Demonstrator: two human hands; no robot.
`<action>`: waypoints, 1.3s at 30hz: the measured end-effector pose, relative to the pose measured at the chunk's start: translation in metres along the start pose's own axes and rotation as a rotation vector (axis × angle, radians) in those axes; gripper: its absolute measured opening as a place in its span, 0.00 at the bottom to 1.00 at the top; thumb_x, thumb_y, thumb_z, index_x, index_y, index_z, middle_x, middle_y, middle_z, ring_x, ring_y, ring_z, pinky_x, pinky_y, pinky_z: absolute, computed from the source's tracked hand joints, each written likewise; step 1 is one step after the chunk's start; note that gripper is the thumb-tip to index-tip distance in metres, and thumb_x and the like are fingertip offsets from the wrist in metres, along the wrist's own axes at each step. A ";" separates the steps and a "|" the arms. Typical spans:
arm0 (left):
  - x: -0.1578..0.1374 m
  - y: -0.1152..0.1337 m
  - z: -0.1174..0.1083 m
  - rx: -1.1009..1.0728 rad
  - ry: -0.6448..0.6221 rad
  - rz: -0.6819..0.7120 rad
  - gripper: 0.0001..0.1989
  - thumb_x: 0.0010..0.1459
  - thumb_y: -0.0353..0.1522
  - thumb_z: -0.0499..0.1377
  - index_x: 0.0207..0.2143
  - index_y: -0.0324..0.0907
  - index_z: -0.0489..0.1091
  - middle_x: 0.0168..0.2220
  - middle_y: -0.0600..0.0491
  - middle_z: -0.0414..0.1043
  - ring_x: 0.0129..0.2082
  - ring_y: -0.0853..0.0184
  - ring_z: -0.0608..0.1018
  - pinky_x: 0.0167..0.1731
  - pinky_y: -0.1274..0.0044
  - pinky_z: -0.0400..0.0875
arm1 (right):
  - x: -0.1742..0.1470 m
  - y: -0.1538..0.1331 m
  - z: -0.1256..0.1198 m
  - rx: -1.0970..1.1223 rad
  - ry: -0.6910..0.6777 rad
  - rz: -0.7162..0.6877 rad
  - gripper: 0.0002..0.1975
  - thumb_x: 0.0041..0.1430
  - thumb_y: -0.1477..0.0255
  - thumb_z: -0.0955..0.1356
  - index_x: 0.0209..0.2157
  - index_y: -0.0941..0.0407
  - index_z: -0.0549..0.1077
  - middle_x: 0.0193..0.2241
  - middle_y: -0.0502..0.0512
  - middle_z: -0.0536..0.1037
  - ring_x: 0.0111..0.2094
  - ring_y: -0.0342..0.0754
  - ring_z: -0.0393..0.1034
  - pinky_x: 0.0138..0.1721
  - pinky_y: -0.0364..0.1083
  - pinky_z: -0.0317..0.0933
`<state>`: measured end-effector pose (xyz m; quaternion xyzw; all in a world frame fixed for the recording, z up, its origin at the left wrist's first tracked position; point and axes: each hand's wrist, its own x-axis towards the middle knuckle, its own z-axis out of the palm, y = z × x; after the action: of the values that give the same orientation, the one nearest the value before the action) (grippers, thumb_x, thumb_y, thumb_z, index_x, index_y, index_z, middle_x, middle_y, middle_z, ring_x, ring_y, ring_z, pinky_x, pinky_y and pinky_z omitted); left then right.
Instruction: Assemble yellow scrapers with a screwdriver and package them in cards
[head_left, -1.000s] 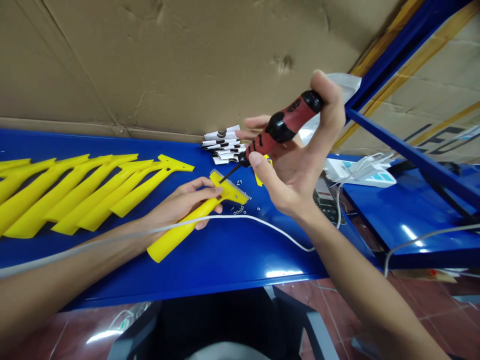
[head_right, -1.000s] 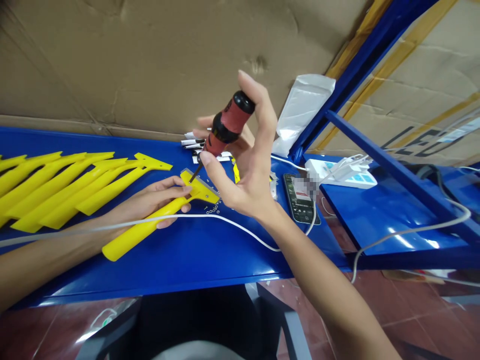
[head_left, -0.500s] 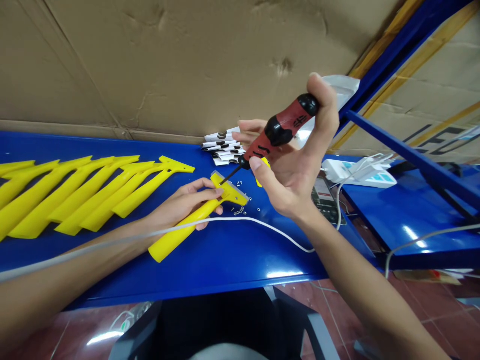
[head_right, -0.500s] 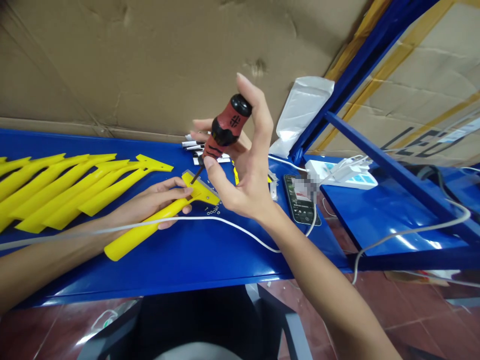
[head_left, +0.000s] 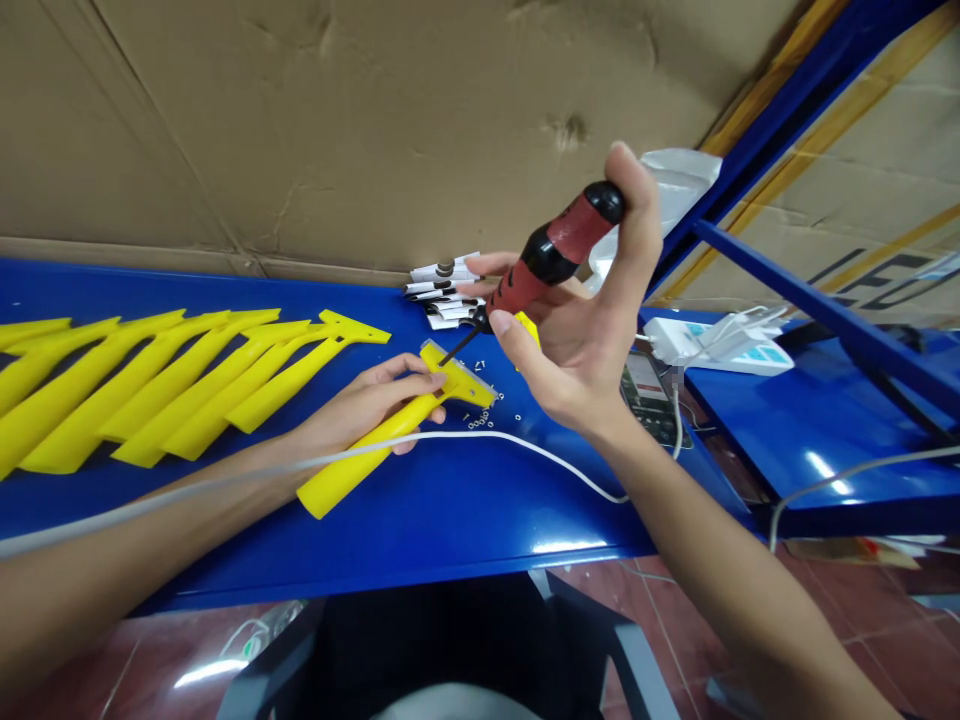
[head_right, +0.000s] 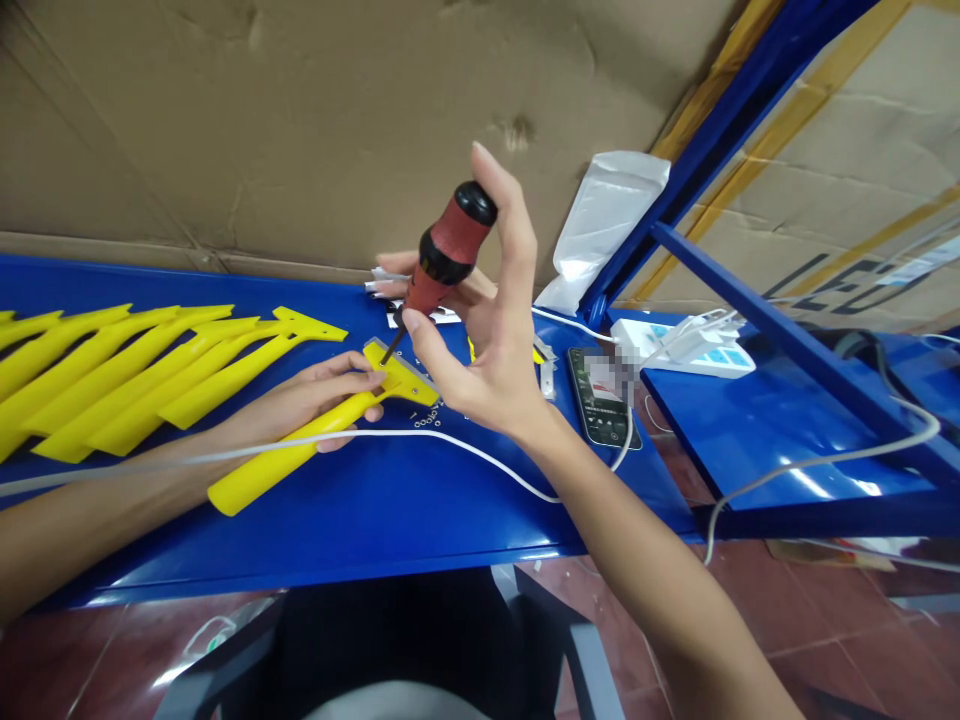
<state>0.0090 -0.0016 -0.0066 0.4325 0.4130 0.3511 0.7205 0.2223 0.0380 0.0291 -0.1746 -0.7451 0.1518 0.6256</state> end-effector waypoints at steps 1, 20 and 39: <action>0.000 0.000 0.000 -0.003 0.009 -0.002 0.18 0.62 0.41 0.74 0.40 0.45 0.69 0.28 0.53 0.81 0.14 0.71 0.75 0.10 0.84 0.65 | -0.001 0.001 -0.001 0.022 -0.008 -0.003 0.47 0.62 0.52 0.75 0.75 0.31 0.49 0.80 0.51 0.48 0.53 0.55 0.83 0.52 0.55 0.83; -0.001 0.000 0.001 0.039 -0.025 -0.004 0.19 0.62 0.42 0.74 0.41 0.46 0.67 0.29 0.52 0.82 0.13 0.70 0.75 0.11 0.83 0.66 | -0.001 0.008 -0.003 -0.015 0.057 -0.095 0.47 0.64 0.51 0.76 0.76 0.31 0.50 0.81 0.49 0.46 0.65 0.63 0.75 0.59 0.61 0.80; 0.001 0.000 0.001 0.001 0.018 -0.007 0.19 0.63 0.41 0.73 0.41 0.46 0.65 0.28 0.54 0.81 0.16 0.71 0.77 0.15 0.83 0.69 | -0.006 0.002 -0.005 -0.041 -0.049 0.104 0.61 0.63 0.52 0.78 0.79 0.28 0.33 0.83 0.50 0.40 0.71 0.67 0.70 0.64 0.62 0.77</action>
<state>0.0101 -0.0015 -0.0066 0.4283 0.4211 0.3524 0.7177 0.2281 0.0375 0.0238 -0.2221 -0.7531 0.1732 0.5945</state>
